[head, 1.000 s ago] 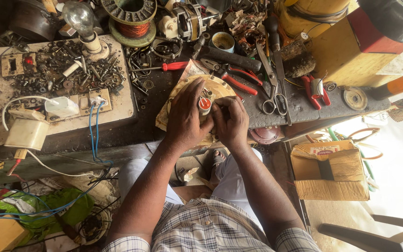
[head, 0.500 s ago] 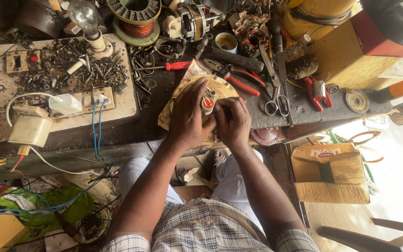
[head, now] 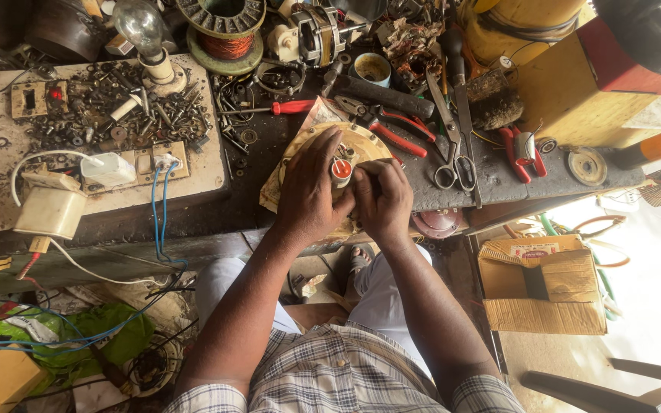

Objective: The person uses a screwdriver to tighten a screw on a small cylindrical electrical component mounted on a wooden board. They repeatedly adjust the component and the screw while seated at a cluttered workbench.

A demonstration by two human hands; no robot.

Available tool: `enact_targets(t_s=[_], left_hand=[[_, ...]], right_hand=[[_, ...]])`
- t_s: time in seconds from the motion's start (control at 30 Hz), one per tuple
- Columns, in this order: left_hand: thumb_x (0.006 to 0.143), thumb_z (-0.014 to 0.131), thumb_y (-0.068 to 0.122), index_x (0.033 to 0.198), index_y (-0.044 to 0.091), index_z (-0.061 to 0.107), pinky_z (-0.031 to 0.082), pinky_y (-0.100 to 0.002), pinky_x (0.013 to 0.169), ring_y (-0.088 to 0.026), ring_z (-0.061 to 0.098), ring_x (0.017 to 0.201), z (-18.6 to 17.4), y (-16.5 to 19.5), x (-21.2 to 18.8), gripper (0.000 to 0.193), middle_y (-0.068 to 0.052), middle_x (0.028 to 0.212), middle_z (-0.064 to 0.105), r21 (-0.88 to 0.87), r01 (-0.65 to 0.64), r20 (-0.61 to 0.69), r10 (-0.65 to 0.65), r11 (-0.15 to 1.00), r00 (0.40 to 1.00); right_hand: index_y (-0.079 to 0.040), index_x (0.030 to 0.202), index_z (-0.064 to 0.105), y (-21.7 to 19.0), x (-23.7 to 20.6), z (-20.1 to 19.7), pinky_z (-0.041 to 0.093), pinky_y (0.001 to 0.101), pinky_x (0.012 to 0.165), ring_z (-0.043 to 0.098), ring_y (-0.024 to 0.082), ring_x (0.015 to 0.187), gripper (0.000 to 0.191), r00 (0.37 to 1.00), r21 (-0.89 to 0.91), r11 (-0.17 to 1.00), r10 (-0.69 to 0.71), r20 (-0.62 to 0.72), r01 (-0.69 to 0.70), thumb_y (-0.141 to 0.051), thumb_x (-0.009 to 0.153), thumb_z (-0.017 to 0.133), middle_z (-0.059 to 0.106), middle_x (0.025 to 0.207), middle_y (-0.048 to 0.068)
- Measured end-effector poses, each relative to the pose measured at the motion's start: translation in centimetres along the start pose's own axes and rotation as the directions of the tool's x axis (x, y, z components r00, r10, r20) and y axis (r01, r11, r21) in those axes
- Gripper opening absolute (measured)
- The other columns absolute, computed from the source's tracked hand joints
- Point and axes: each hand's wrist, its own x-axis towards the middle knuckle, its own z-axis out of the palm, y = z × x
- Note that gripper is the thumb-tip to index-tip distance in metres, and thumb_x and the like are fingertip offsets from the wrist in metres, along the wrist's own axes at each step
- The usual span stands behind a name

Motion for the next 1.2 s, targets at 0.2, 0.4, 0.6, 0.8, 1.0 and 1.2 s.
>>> enact_targets(t_s=[0.2,0.4,0.6,0.8,1.0,1.2], left_hand=[[0.087,0.075,0.022,0.157,0.001,0.028,0.032,-0.051,0.122,-0.037,0.045,0.146,0.1,0.0,0.0,0.087,-0.023,0.155,0.045,0.007,0.021,0.016,-0.021,1.000,1.000],[0.090,0.076,0.024,0.157,0.001,0.027,0.032,-0.052,0.122,-0.037,0.045,0.146,0.0,0.2,0.2,0.086,-0.023,0.155,0.045,-0.005,0.004,-0.001,-0.004,1.000,1.000],[0.090,0.074,0.022,0.157,0.001,0.028,0.033,-0.052,0.123,-0.037,0.045,0.146,-0.1,0.1,0.2,0.084,-0.023,0.156,0.044,-0.014,0.008,0.006,-0.008,1.000,1.000],[0.088,0.074,0.020,0.157,0.001,0.029,0.033,-0.051,0.123,-0.038,0.045,0.147,0.0,0.1,0.1,0.085,-0.023,0.156,0.044,-0.005,0.019,0.014,-0.019,1.000,1.000],[0.087,0.075,0.021,0.156,-0.001,0.031,0.033,-0.052,0.122,-0.039,0.045,0.145,0.3,-0.1,-0.1,0.084,-0.024,0.156,0.044,0.001,0.015,0.005,-0.015,1.000,1.000],[0.083,0.078,0.022,0.153,-0.001,0.034,0.036,-0.052,0.123,-0.039,0.048,0.143,0.7,-0.2,-0.2,0.086,-0.025,0.153,0.046,-0.045,0.029,-0.066,-0.032,0.999,0.997]], right_hand=[[-0.003,0.107,0.066,-0.1,-0.1,-0.1,0.055,0.0318,0.076,0.070,0.023,0.085,0.017,1.000,0.087,0.996,0.022,-0.012,-0.021,-0.009,0.096,0.076,0.067,0.098,0.011],[-0.002,0.108,0.066,-0.4,0.0,-0.2,0.055,0.0353,0.078,0.070,0.027,0.087,0.015,1.000,0.021,1.000,0.009,-0.023,-0.008,-0.012,0.099,0.074,0.068,0.096,0.012],[-0.003,0.103,0.067,-0.2,0.2,-0.1,0.055,0.0365,0.079,0.070,0.028,0.090,0.011,0.999,0.006,0.999,-0.037,-0.016,0.037,-0.012,0.100,0.074,0.069,0.099,0.012],[-0.003,0.103,0.067,0.1,-0.1,-0.1,0.055,0.0346,0.078,0.070,0.026,0.089,0.011,1.000,0.056,0.998,-0.019,-0.019,0.020,-0.009,0.098,0.075,0.069,0.098,0.012],[-0.003,0.104,0.066,1.0,-0.9,0.2,0.055,0.0314,0.075,0.070,0.020,0.086,0.014,0.998,-0.003,1.000,0.001,-0.070,-0.001,-0.006,0.095,0.076,0.068,0.095,0.009],[0.000,0.108,0.061,1.3,-1.7,0.8,0.053,0.0266,0.074,0.063,0.011,0.082,0.011,0.995,0.235,0.971,0.060,-0.085,-0.038,-0.004,0.103,0.070,0.065,0.094,0.005]])
